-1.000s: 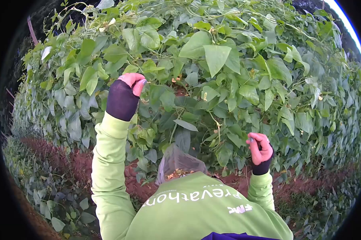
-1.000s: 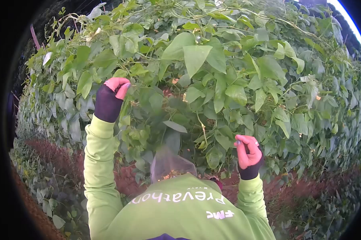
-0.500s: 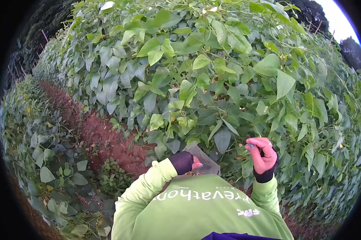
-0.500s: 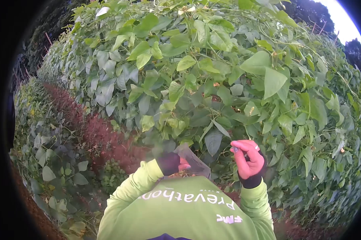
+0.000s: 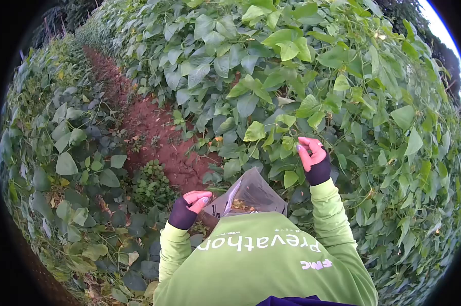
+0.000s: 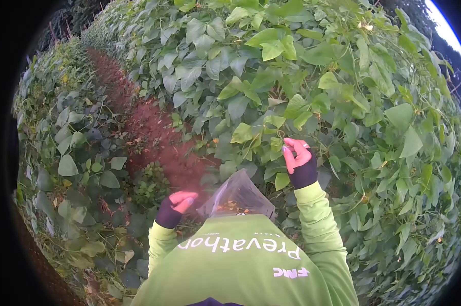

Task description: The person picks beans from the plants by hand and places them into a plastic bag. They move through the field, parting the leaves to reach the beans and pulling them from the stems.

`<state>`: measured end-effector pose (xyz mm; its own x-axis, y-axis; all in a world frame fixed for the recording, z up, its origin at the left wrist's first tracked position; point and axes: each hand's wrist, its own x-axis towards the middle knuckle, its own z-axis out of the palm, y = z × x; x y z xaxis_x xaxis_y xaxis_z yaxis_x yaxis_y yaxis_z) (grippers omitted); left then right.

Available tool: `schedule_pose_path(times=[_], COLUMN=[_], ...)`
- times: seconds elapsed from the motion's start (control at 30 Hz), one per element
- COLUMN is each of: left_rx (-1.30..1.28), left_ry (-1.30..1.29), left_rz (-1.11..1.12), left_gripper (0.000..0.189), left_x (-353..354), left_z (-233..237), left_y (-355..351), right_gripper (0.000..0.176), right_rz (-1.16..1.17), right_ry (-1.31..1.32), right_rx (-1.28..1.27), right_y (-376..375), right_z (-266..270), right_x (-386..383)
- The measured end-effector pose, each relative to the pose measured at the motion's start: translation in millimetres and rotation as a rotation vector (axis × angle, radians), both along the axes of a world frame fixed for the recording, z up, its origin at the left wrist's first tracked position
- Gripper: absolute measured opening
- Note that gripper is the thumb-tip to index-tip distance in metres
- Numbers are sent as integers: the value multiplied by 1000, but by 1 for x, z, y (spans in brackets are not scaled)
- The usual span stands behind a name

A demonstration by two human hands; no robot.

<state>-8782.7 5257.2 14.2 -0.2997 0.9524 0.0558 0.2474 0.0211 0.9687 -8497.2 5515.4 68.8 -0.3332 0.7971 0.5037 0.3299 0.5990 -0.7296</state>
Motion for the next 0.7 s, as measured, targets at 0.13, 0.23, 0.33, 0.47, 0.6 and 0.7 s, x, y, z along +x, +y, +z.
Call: schedule_pose_path(times=[0.13,0.23,0.33,0.47,0.6,0.7], left_rx=[-97,-71,-79,-101,-84,1], left_ry=[-300,-314,-344,-367,-353,-356], left_rz=[333,442,493,524,538,526], left_gripper=[21,22,22,22,22,22], left_x=[-25,-42,-56,-80,-108,-128], left_z=[-7,-21,-22,-30,-30,-32], left_y=[-52,-78,-95,-113,-113,-94], right_gripper=[18,15,14,14,14,14], right_rz=[68,164,208,255,302,340], right_ry=[31,4,38,4,1,-75], right_rx=[-20,-58,-199,-178,-162,243], right_y=[-7,-24,-41,-51,-46,-13], right_z=[4,-7,-21,-25,10,49], right_x=[-40,-67,-94,-131,-170,-207])
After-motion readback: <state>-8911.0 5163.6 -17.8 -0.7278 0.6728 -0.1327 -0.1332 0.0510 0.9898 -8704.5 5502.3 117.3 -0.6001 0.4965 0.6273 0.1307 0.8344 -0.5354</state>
